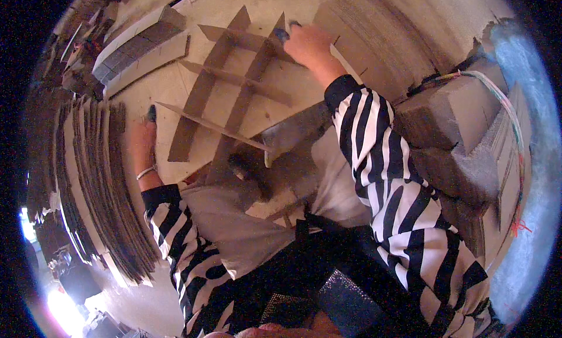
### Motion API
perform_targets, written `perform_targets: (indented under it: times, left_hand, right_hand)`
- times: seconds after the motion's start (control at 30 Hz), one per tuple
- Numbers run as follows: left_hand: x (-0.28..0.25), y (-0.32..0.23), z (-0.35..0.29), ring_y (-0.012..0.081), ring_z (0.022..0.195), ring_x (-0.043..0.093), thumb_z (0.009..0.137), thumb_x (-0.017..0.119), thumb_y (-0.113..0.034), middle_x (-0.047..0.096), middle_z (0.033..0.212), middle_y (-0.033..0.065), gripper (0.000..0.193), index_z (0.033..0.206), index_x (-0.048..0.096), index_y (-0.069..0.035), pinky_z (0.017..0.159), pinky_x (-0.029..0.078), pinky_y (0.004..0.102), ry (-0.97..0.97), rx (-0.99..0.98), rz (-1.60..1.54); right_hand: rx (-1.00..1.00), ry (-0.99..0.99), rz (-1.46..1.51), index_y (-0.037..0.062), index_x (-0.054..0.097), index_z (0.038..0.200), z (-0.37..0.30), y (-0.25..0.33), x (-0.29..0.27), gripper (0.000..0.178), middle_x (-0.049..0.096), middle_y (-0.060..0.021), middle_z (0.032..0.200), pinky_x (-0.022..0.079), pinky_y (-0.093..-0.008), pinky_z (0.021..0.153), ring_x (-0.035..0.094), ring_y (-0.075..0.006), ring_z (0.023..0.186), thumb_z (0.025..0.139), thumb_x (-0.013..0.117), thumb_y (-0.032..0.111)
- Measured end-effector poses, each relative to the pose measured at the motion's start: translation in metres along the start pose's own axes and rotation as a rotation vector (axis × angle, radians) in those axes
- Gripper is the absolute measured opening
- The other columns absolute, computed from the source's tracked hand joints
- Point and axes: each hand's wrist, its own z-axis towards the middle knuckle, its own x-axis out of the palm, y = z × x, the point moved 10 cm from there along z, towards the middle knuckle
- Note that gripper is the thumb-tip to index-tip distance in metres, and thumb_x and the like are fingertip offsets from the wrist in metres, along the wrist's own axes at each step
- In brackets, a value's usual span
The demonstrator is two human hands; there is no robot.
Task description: The person sits on the floor and uses a knife to cut rectangular pieces of cardboard. They repeatedly pick up a piece, cut it, and place it aside, continuing this process throughout the clip.
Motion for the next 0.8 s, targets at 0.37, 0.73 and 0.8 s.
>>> perform_targets:
  times: [0.37, 0.73, 0.8]
  left_hand:
    - [0.029, -0.157, -0.047, 0.0471, 0.099, 0.057, 0.074, 0.053, -0.002, 0.062, 0.102, 0.0286, 0.045, 0.118, 0.045, 0.004, 0.085, 0.047, 0.0522, -0.144, 0.31, -0.538]
    - [-0.239, 0.054, -0.182, 0.0355, 0.093, 0.062, 0.079, 0.051, 0.002, 0.061, 0.112, 0.0184, 0.054, 0.13, 0.053, -0.015, 0.078, 0.05, 0.0439, -0.913, -0.023, 0.109]
    - [-0.233, 0.12, -0.211, 0.0377, 0.099, 0.06, 0.081, 0.051, 0.0, 0.056, 0.122, 0.0176, 0.06, 0.137, 0.046, -0.018, 0.081, 0.049, 0.0482, -0.87, -0.164, 0.381]
  right_hand:
    - [-0.323, 0.197, 0.68, 0.0033, 0.064, 0.108, -0.013, 0.077, 0.061, 0.028, 0.066, -0.018, 0.104, 0.051, -0.0412, 0.075, 0.064, -0.0341, 0.093, 0.086, 0.058, 0.019]
    - [0.208, -0.158, -0.581, 0.0105, 0.053, 0.118, -0.11, -0.208, -0.032, 0.048, 0.042, -0.016, 0.139, 0.044, -0.0502, 0.095, 0.048, -0.0397, 0.119, 0.073, 0.071, 0.013]
    - [0.189, -0.192, -0.45, 0.0068, 0.054, 0.113, -0.093, -0.202, -0.023, 0.038, 0.048, -0.0163, 0.133, 0.044, -0.0475, 0.091, 0.05, -0.0382, 0.116, 0.076, 0.063, 0.008]
